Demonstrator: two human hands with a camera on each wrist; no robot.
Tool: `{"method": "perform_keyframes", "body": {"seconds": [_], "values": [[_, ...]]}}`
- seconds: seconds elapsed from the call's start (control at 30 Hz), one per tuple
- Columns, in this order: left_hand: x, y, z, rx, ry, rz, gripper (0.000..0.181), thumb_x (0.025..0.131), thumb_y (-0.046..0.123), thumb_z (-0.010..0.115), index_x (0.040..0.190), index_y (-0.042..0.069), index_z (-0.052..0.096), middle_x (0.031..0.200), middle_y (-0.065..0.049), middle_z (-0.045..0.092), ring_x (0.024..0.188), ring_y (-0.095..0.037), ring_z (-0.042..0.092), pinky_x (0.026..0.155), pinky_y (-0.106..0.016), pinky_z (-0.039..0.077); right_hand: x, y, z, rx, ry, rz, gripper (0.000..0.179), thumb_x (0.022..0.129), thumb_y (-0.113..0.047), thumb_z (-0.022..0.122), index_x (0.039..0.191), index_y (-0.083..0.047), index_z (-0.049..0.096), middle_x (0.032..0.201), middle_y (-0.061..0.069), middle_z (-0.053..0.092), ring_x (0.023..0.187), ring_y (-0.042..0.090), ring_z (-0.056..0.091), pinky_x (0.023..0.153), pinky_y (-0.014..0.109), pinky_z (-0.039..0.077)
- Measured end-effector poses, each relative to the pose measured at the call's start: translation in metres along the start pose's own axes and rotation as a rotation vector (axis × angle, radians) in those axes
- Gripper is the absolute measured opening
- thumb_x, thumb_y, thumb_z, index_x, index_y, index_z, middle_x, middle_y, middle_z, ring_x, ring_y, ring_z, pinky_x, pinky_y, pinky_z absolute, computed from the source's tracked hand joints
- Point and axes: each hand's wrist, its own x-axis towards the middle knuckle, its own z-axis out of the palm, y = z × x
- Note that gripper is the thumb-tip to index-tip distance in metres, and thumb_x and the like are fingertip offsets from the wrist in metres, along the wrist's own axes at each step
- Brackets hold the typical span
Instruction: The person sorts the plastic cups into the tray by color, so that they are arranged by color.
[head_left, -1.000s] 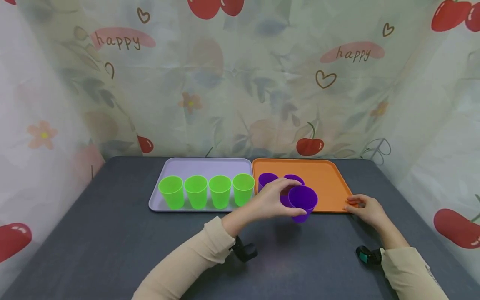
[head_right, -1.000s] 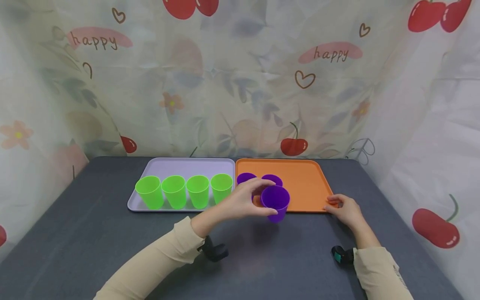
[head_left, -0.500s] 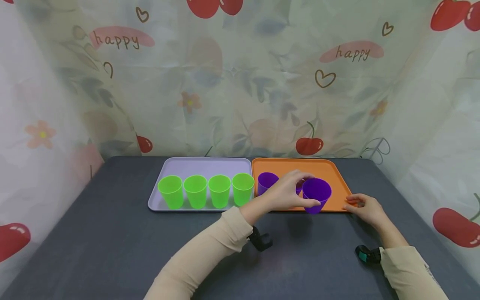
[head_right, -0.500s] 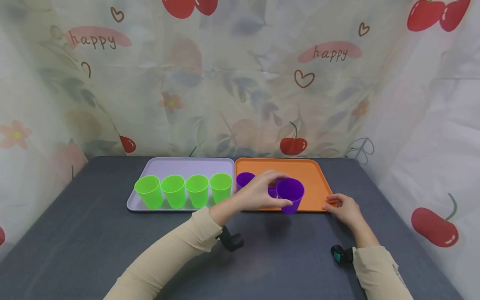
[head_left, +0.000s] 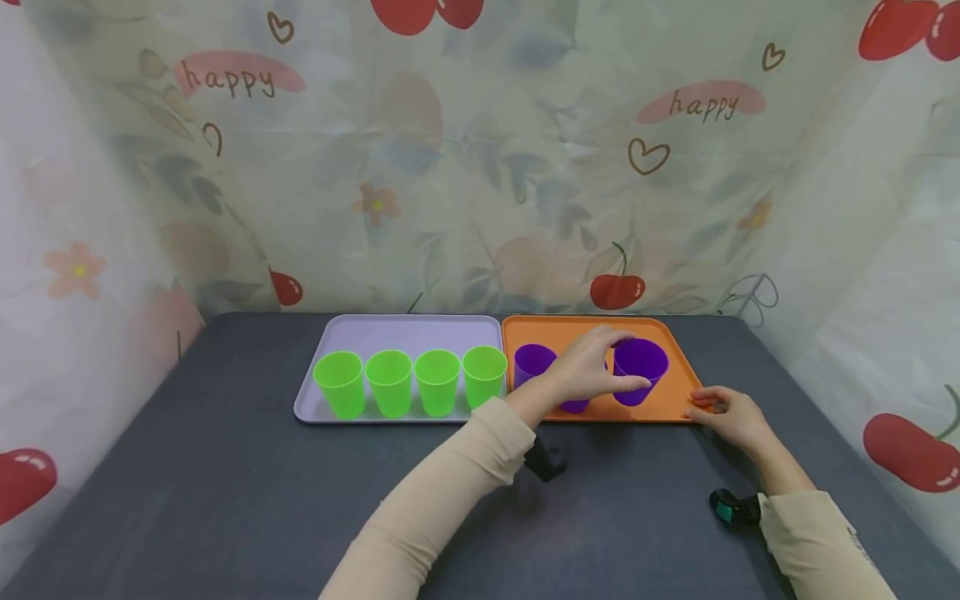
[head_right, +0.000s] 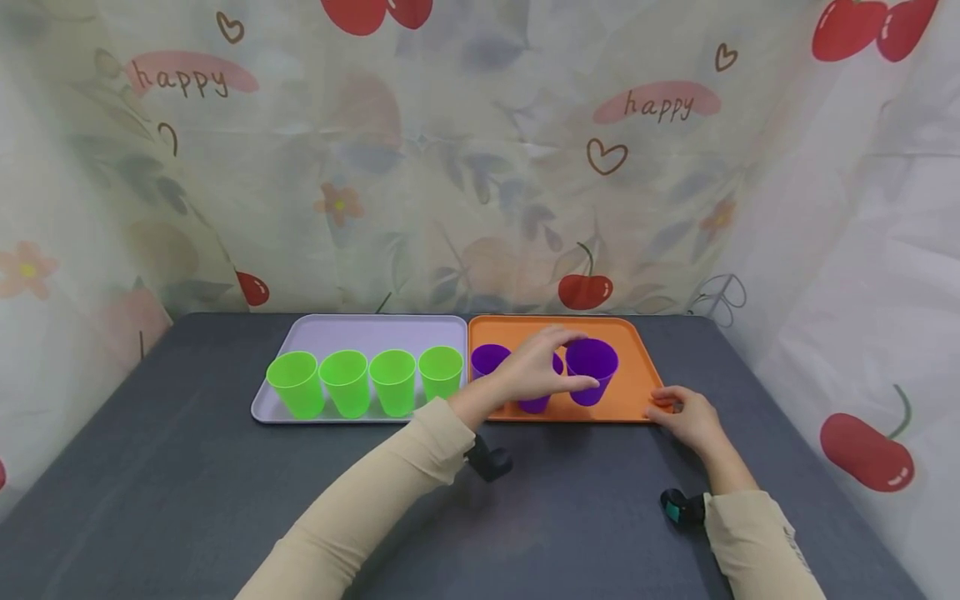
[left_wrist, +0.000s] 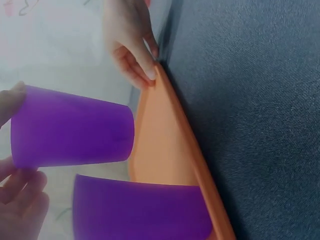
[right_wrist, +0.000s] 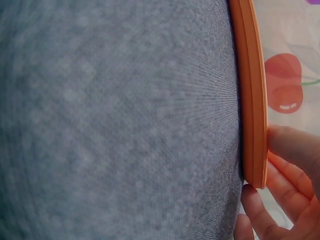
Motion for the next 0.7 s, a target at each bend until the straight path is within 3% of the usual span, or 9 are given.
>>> {"method": "perform_keyframes", "body": {"seconds": [0.27,0.5,0.7], "values": [[0.008,-0.005,0.013,0.169,0.011,-0.029,0.068,0.081,0.046,0.067,0.138,0.014,0.046,0.135,-0.004,0.052,0.122,-0.016,0.052,0.099,-0.026,0.045,0.0,0.001,0.0,-0.007,0.002,-0.005,0.045,0.088,-0.026,0.064,0.116,0.008,0.056,0.113,0.03,0.06,0.096,0.036,0.057,0.071,0.025,0.045],[0.011,-0.004,0.022,0.337,-0.007,-0.04,0.067,0.083,0.052,0.061,0.138,0.016,0.046,0.136,-0.002,0.052,0.126,-0.016,0.047,0.105,-0.032,0.039,0.001,0.002,0.0,-0.014,0.007,-0.018,0.046,0.087,-0.027,0.065,0.115,0.009,0.056,0.112,0.03,0.06,0.095,0.036,0.058,0.07,0.024,0.045],[0.014,-0.004,0.027,0.413,-0.004,-0.066,0.066,0.085,0.056,0.056,0.138,0.018,0.046,0.136,0.001,0.051,0.127,-0.016,0.044,0.108,-0.035,0.035,0.001,0.002,0.001,-0.013,0.01,-0.02,0.045,0.088,-0.025,0.065,0.115,0.008,0.056,0.112,0.03,0.06,0.095,0.036,0.058,0.069,0.024,0.045]]}}
